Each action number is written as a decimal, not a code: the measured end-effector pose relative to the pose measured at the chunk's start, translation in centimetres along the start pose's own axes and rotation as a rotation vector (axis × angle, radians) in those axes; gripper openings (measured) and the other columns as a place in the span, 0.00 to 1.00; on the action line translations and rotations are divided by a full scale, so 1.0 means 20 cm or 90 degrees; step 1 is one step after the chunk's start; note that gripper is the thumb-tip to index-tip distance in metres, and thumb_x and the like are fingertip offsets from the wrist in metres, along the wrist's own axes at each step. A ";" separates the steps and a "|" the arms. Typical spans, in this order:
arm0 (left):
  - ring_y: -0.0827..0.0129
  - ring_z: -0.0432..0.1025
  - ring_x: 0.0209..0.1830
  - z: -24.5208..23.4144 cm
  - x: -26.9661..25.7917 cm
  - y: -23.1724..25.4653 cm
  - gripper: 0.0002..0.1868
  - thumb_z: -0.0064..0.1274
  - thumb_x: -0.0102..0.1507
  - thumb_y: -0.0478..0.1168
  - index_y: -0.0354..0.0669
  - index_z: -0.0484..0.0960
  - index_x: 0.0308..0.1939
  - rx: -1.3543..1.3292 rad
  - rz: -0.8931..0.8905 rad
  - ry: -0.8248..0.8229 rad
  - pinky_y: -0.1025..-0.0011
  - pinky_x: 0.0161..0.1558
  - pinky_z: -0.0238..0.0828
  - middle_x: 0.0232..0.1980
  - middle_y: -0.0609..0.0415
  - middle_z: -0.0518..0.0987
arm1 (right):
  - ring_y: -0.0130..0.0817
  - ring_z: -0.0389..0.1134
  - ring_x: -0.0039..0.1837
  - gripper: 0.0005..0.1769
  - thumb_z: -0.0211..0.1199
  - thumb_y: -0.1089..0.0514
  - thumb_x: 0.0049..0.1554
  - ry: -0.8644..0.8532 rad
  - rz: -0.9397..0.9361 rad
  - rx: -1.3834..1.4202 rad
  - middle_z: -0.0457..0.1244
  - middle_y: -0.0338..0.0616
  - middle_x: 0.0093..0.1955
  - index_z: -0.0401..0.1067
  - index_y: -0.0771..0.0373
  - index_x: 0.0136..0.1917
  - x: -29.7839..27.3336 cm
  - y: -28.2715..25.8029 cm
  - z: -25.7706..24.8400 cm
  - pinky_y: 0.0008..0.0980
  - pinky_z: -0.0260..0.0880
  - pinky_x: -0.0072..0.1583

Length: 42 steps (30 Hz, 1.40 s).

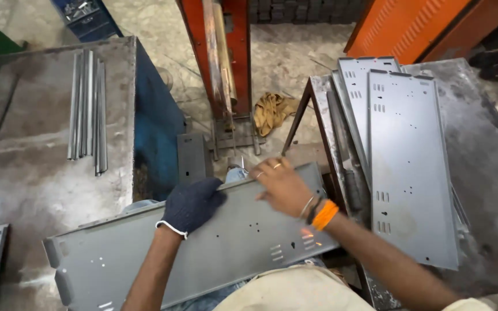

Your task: Using a spot welding machine to attach metal rods to metal sheets to create panels.

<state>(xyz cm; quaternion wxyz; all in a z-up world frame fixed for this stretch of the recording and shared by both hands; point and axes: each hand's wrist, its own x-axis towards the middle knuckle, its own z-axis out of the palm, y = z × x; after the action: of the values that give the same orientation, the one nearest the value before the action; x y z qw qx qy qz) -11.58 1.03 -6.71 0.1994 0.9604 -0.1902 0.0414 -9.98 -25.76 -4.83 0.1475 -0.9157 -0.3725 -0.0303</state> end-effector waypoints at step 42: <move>0.66 0.76 0.35 0.53 -0.43 -0.65 0.23 0.44 0.76 0.52 0.33 0.83 0.52 -0.889 -0.365 0.310 0.67 0.38 0.76 0.41 0.47 0.83 | 0.45 0.70 0.33 0.20 0.72 0.39 0.49 0.007 0.444 0.290 0.68 0.51 0.30 0.82 0.57 0.41 -0.27 -0.10 0.32 0.39 0.68 0.40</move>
<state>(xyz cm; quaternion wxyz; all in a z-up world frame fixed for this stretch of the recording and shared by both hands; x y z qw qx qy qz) -14.61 10.80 -22.44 0.7948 0.5885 0.1313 0.0687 -15.54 -26.17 -11.36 0.3499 -0.9307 -0.0368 0.1002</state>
